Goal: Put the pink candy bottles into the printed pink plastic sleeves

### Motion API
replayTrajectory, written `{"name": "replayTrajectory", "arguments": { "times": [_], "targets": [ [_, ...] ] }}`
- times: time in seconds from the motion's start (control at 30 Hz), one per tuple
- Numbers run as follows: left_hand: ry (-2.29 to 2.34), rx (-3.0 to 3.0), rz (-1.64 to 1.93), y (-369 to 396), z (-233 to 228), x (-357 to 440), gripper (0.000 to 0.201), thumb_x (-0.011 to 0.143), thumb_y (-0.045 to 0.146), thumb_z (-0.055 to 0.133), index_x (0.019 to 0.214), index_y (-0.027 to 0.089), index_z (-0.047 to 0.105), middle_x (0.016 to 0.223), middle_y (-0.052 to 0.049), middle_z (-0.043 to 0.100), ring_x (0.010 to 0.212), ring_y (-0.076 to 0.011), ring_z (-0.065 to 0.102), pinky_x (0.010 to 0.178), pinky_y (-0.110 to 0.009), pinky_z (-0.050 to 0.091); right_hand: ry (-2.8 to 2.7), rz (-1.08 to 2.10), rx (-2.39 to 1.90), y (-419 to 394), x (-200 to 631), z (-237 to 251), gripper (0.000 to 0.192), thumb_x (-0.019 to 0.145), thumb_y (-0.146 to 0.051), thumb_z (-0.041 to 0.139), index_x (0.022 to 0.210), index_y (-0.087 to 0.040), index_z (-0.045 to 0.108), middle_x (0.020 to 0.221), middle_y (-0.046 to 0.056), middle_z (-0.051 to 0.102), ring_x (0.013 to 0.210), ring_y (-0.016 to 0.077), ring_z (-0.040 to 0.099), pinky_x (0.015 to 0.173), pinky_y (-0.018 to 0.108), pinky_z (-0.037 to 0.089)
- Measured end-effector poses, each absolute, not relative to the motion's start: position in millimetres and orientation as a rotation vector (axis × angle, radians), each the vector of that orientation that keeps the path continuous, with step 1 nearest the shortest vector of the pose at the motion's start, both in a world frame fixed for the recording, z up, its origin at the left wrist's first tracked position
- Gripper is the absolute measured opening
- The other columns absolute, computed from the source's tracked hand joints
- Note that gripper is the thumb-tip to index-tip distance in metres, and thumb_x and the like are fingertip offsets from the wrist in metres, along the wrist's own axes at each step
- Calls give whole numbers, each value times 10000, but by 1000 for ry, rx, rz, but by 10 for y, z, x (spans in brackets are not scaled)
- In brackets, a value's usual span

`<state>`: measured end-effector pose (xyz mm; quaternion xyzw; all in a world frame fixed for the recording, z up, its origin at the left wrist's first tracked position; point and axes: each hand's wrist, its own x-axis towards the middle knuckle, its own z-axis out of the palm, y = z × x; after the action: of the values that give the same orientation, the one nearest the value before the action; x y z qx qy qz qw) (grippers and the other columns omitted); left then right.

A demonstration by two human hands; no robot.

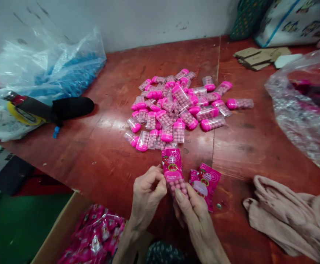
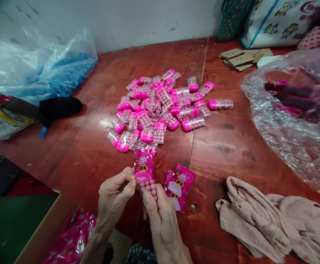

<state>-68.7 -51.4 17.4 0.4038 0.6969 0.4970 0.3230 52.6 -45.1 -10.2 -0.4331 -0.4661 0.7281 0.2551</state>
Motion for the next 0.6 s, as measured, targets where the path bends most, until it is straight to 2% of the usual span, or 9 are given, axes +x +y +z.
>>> {"name": "replayTrajectory", "arguments": {
  "times": [0.17, 0.27, 0.37, 0.47, 0.6],
  "targets": [
    [1842, 974, 1396, -587, 99, -597, 219, 728, 129, 543, 516, 184, 533, 578, 9, 497, 587, -136, 452, 566, -236, 362, -1340, 1821, -1217, -488, 494, -123, 319, 909, -431, 373, 701, -202, 449, 541, -49, 418, 455, 100, 379, 424, 219, 266],
    [1841, 998, 1419, -624, 70, -576, 208, 748, 134, 535, 548, 186, 555, 579, 11, 493, 572, -135, 453, 552, -238, 365, -1454, 1595, -1266, -529, 484, -113, 255, 900, -376, 401, 744, -204, 508, 581, -32, 456, 497, 124, 417, 480, 240, 296],
    [1861, 1030, 1434, -640, 79, -565, 205, 753, 136, 543, 557, 187, 567, 582, 9, 501, 576, -137, 468, 554, -237, 374, -1488, 1532, -1270, -560, 481, -94, 214, 896, -339, 417, 772, -204, 527, 593, -27, 477, 504, 127, 424, 503, 248, 306],
    [1881, 1006, 1435, -666, 99, -550, 201, 743, 136, 574, 549, 187, 579, 601, 1, 538, 613, -148, 501, 591, -238, 396, -1363, 1670, -1300, -556, 482, -62, 245, 888, -376, 444, 735, -200, 520, 579, -31, 451, 500, 113, 401, 474, 234, 293],
    [1720, 714, 1474, -738, 74, -557, 187, 769, 203, 597, 588, 183, 636, 611, -8, 588, 623, -146, 533, 619, -233, 419, -901, 2179, -1131, -506, 488, -4, 317, 876, -478, 443, 735, -195, 468, 543, -66, 373, 416, 59, 301, 375, 180, 228]
  ]
}}
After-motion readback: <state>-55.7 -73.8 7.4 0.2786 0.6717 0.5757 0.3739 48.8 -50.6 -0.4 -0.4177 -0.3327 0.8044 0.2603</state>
